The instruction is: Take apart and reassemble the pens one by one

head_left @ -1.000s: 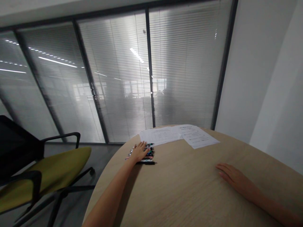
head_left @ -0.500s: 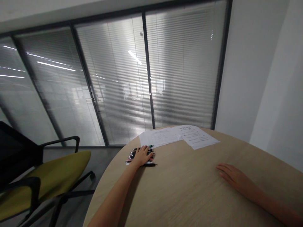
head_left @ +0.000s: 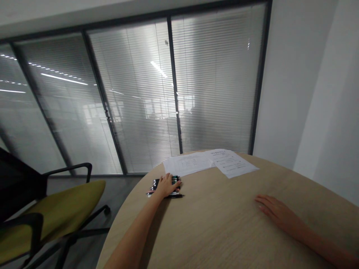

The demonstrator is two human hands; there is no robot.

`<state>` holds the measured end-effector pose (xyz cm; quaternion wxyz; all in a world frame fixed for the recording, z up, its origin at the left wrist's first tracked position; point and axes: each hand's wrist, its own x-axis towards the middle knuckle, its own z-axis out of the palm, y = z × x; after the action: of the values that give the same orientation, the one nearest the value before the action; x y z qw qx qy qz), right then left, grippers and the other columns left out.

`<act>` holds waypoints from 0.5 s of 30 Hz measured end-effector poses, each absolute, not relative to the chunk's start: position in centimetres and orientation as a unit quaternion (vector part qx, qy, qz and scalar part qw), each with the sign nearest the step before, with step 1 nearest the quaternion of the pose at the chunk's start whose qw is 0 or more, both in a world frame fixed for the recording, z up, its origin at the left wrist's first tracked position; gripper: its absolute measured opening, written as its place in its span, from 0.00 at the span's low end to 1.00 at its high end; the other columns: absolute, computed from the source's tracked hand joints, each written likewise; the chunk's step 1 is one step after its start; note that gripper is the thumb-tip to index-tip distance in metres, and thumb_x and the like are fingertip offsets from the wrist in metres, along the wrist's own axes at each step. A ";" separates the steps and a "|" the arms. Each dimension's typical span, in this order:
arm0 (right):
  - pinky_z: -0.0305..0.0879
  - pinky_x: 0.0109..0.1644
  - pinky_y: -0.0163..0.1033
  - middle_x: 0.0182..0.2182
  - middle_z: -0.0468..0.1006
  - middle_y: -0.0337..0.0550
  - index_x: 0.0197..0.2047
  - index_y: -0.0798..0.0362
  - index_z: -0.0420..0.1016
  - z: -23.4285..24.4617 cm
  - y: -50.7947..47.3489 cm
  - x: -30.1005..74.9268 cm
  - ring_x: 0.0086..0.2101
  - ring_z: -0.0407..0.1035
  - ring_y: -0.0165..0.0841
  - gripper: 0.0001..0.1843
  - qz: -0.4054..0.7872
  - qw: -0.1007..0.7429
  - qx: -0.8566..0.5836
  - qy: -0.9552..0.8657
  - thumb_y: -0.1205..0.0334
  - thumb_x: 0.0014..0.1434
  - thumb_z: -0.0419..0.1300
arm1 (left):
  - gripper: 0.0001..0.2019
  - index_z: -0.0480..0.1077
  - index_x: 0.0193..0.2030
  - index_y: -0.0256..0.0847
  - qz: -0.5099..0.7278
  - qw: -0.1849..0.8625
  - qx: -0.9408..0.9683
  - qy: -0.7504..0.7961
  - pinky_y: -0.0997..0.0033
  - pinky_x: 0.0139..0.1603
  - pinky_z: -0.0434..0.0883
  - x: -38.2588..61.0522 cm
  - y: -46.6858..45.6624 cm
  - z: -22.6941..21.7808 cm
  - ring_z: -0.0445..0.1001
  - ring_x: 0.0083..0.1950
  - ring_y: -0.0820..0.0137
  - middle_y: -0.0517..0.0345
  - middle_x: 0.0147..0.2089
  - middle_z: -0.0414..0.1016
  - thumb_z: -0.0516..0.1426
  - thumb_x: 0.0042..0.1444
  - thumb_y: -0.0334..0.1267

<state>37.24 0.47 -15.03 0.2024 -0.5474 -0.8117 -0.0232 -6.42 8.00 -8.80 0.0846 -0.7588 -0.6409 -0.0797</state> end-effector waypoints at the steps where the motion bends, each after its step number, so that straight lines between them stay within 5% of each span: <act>1: 0.57 0.53 0.48 0.46 0.71 0.47 0.45 0.52 0.70 -15.0 0.5 37.2 0.47 0.63 0.39 0.25 -0.021 0.208 -0.547 -0.811 0.49 0.57 0.40 | 0.25 0.58 0.53 0.37 -0.077 0.085 -0.755 -0.646 0.52 0.56 0.47 -6.5 8.0 -8.8 0.53 0.59 0.57 0.43 0.55 0.60 0.41 0.55 0.53; 9: 0.57 0.52 0.49 0.46 0.71 0.47 0.44 0.52 0.70 -14.6 0.1 36.9 0.47 0.63 0.39 0.24 -0.014 0.214 -0.541 -0.813 0.49 0.57 0.41 | 0.24 0.60 0.52 0.44 -0.042 0.062 -0.767 -0.638 0.48 0.56 0.45 -6.6 7.9 -7.7 0.51 0.60 0.58 0.48 0.58 0.58 0.39 0.56 0.53; 15: 0.57 0.53 0.48 0.46 0.70 0.47 0.45 0.52 0.70 -14.4 0.0 36.8 0.47 0.63 0.39 0.25 -0.032 0.198 -0.549 -0.811 0.49 0.57 0.39 | 0.34 0.53 0.57 0.36 -0.030 0.046 -0.766 -0.640 0.49 0.56 0.45 -4.5 7.7 -8.1 0.46 0.62 0.54 0.40 0.61 0.51 0.42 0.50 0.59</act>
<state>36.80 0.05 -14.40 0.1978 -0.5490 -0.8114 -0.0321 -4.48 7.69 -8.15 0.0456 -0.7661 -0.6404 -0.0299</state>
